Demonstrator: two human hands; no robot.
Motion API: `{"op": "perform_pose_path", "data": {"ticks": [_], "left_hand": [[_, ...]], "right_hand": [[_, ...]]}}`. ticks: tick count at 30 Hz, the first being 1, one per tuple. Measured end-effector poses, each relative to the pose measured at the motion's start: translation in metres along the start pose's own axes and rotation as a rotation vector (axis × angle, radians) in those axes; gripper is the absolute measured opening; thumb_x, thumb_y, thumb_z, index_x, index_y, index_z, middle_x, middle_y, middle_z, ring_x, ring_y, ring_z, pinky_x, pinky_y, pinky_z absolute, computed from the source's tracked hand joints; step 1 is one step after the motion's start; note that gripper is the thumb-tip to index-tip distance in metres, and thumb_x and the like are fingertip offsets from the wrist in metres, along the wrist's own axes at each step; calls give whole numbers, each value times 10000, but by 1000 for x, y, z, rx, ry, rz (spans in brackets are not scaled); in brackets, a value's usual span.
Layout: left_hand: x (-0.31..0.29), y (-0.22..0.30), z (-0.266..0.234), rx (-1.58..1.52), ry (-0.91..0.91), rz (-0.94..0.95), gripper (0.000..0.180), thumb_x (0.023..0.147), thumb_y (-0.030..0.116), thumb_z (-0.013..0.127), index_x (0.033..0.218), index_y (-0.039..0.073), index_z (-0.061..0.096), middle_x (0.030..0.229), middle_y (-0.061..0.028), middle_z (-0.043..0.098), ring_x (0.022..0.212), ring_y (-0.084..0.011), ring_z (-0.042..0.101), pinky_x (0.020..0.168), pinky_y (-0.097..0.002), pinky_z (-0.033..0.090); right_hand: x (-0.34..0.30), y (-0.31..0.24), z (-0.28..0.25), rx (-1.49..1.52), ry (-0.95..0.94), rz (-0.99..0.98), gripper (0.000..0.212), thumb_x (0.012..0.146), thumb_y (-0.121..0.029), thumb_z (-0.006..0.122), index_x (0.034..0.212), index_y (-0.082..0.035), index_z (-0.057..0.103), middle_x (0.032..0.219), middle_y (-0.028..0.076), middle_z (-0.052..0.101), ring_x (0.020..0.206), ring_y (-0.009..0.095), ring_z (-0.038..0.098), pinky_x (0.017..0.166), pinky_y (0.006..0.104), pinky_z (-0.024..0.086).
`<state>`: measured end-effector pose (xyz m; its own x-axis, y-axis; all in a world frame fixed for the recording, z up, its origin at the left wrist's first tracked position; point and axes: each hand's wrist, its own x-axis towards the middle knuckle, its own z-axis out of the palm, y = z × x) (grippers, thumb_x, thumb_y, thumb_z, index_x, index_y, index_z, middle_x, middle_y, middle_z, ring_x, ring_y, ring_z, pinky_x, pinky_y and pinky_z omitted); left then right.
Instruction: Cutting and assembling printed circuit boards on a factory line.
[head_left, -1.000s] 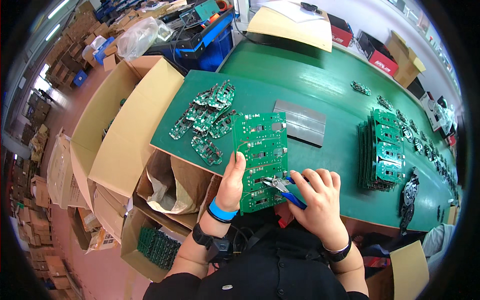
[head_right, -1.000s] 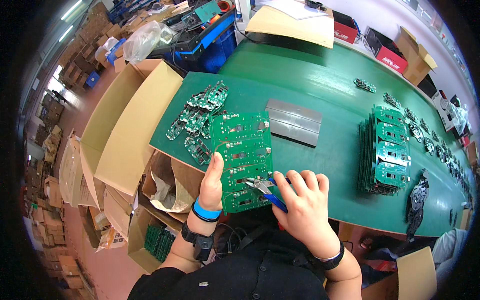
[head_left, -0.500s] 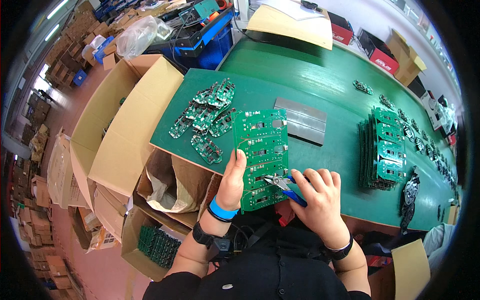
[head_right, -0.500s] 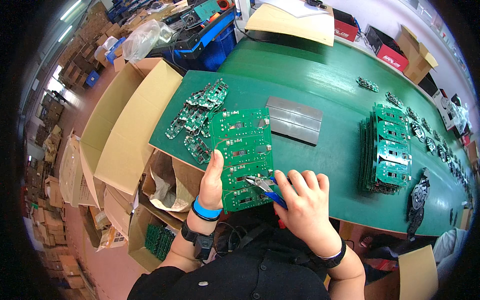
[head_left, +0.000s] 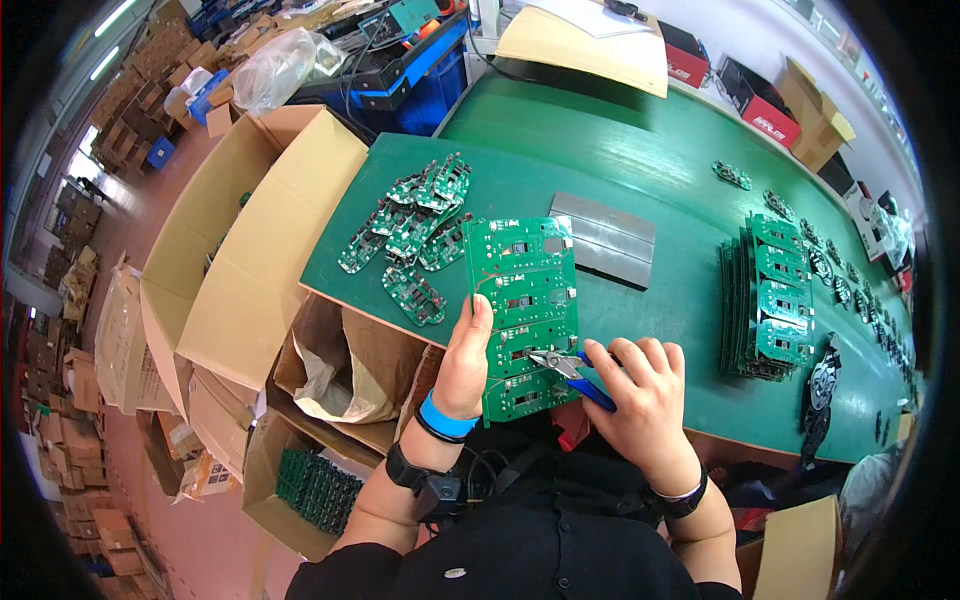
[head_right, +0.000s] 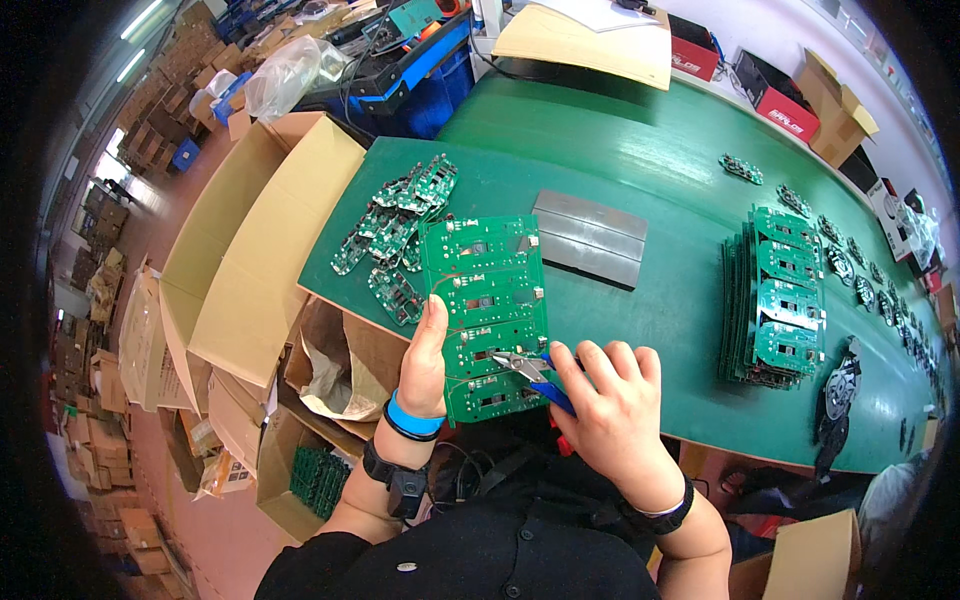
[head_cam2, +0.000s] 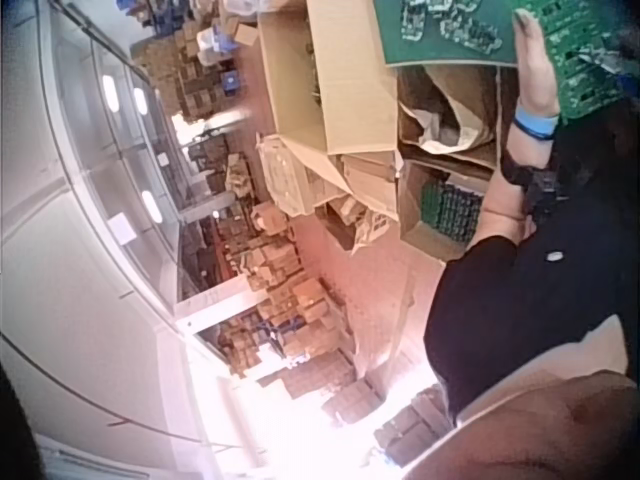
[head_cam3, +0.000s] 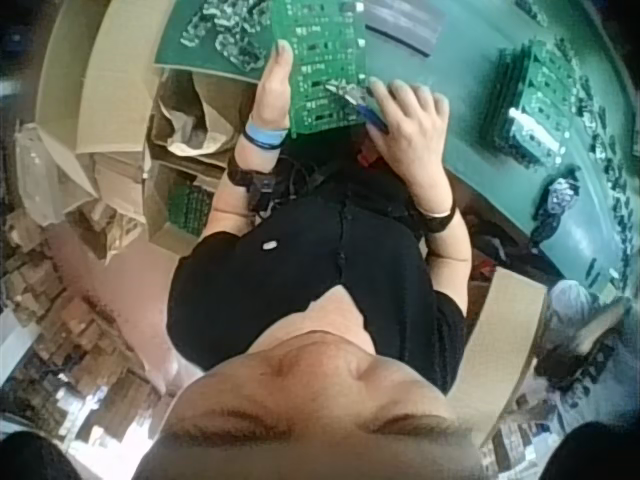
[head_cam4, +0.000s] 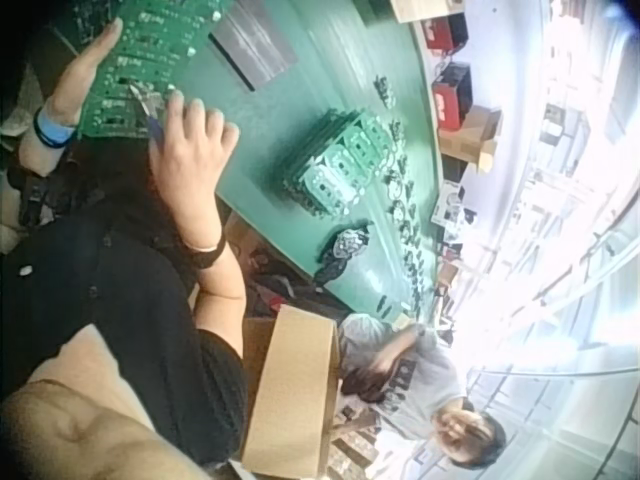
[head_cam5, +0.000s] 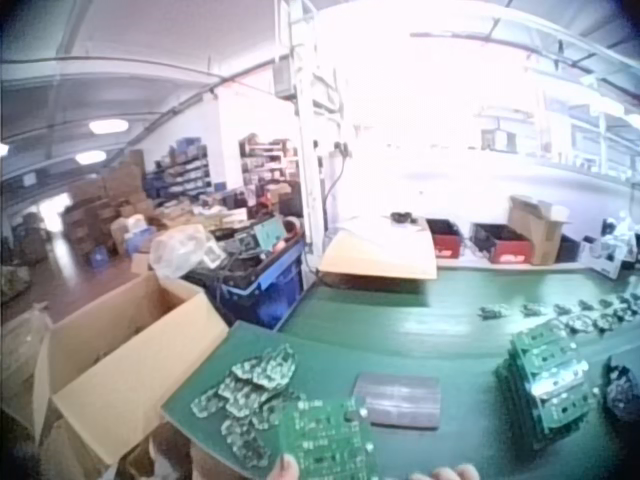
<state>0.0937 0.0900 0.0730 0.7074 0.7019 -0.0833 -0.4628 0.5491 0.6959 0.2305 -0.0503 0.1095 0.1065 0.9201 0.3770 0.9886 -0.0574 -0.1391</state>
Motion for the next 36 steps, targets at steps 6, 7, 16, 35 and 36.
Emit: {"op": "perform_pose_path", "data": {"ticks": [6,7,16,35,36], "left_hand": [[0,-3,-10,143,24,12,503,1011,394,272,1394,71,310,1310,-136,481,1133,-274,544,923,-411,489],[-1,-3,-15,144,25,14,503,1011,394,272,1394,71,310,1310,-136,481,1133,-274,544,923,-411,489],[-9,-3,-29,-741,-231,-282,634,972,507,265,1451,94,221,1453,-277,236,989,-397,606,738,-463,556],[12,8,-24,-394,-201,-184,651,959,538,301,1388,50,333,1332,-182,465,1153,-343,524,929,-517,466],[16,8,-23,-373,-191,-158,615,969,515,304,1371,53,359,1306,-169,493,1130,-318,544,925,-498,476]], "right_hand": [[-1,1,4,43,92,19,505,585,-190,738,1065,-91,614,907,33,557,801,215,515,729,362,364],[-2,3,3,75,150,32,489,585,-186,736,1050,-86,623,901,35,563,792,217,518,724,362,367],[-3,18,6,87,161,198,468,589,-152,737,1037,-77,627,920,59,571,820,241,523,733,368,372],[-11,15,-16,208,13,88,514,572,-174,736,1063,-77,619,968,72,573,913,263,523,845,402,364],[-13,12,-15,200,-20,51,535,559,-183,740,1070,-83,615,978,66,569,917,254,519,843,405,356]]}}
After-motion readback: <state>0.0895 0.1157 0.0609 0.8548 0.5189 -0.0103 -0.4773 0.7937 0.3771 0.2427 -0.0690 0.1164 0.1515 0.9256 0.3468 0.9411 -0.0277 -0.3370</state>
